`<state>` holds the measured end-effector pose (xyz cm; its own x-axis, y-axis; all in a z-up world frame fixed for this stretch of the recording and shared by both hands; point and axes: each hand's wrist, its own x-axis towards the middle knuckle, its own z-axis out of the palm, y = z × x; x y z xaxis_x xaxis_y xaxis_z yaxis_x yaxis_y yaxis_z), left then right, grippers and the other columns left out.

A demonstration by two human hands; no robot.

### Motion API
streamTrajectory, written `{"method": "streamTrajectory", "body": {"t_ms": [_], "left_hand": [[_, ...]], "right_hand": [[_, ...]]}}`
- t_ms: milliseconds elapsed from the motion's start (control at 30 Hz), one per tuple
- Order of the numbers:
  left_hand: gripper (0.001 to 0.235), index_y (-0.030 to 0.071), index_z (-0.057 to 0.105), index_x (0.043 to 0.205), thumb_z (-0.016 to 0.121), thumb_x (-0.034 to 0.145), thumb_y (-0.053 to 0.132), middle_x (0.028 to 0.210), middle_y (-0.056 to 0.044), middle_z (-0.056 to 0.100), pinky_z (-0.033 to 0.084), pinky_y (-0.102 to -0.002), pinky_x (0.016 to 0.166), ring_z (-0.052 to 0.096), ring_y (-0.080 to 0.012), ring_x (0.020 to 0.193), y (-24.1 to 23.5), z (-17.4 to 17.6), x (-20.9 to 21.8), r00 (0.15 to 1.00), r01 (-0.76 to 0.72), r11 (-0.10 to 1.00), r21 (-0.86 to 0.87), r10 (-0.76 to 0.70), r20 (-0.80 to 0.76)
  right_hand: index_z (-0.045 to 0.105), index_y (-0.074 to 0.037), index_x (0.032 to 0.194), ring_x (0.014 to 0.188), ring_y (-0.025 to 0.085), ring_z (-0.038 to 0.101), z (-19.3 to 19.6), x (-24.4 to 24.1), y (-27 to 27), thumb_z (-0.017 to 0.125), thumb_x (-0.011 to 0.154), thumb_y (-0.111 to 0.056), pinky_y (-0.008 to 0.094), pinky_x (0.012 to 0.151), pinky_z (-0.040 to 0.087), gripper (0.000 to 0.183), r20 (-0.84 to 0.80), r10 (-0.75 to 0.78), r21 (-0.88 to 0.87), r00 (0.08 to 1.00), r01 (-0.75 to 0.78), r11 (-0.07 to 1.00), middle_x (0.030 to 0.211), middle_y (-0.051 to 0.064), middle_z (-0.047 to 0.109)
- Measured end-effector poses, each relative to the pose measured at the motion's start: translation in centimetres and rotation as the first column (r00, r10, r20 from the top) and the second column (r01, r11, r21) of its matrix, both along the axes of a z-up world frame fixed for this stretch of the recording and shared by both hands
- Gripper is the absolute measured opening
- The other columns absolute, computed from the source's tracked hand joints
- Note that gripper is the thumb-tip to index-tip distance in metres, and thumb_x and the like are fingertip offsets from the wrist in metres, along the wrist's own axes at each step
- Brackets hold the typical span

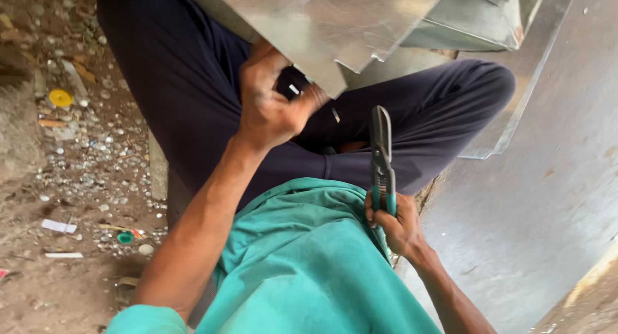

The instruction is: The person sits cross-legged and uses tin snips to cut a series of small triangular notches along the edge of a large metal sheet. The cut pieces fall to the ground as the person continues cutting along the edge.

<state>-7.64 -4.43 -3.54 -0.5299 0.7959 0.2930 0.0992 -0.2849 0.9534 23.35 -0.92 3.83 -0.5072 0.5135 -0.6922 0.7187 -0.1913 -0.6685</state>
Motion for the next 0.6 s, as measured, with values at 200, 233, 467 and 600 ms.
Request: {"method": "streamTrajectory", "body": {"t_ms": [200,233,467,600], "left_hand": [[0.014,0.005,0.074,0.109,0.074,0.095,0.001,0.109,-0.005,0.075,0.057,-0.031,0.102,0.07,-0.0169,0.107,1.2,1.7,-2.6,0.937,0.255,0.965,-0.061,-0.231,0.263],[0.016,0.004,0.072,0.112,0.071,0.097,0.0,0.113,-0.006,0.073,0.055,-0.031,0.107,0.068,-0.0172,0.113,1.2,2.0,-3.6,0.895,0.355,0.935,0.0,-0.34,0.291],[0.023,-0.001,0.066,0.123,0.063,0.1,-0.002,0.111,-0.013,0.074,0.065,-0.039,0.094,0.075,-0.0238,0.102,0.8,5.5,-6.7,0.563,0.407,0.882,0.24,-0.449,0.694],[0.021,0.002,0.065,0.122,0.066,0.101,0.003,0.114,-0.013,0.073,0.065,-0.038,0.091,0.075,-0.0235,0.103,2.3,7.8,-1.9,0.666,0.259,0.958,0.124,-0.27,0.695]], "right_hand": [[0.063,-0.002,0.078,0.058,0.015,0.06,-0.9,0.5,-0.7,0.042,0.067,-0.003,0.031,0.055,0.051,0.024,-0.147,0.022,0.201,0.989,0.008,0.98,0.064,0.006,0.064],[0.063,-0.002,0.079,0.058,0.015,0.059,-0.9,0.6,-0.7,0.042,0.068,-0.003,0.031,0.056,0.051,0.023,-0.16,-0.005,0.199,0.987,0.037,0.979,0.065,0.006,0.064],[0.066,-0.003,0.082,0.06,0.017,0.062,-0.3,0.6,0.1,0.043,0.076,0.001,0.032,0.059,0.051,0.025,0.0,-0.039,0.293,0.999,0.037,0.955,0.068,0.007,0.067],[0.062,-0.002,0.116,0.079,0.02,0.06,0.7,0.2,0.6,0.041,0.066,0.003,0.033,0.069,0.051,0.054,-0.042,-0.198,0.039,0.979,0.2,0.979,0.094,0.013,0.067]]}}
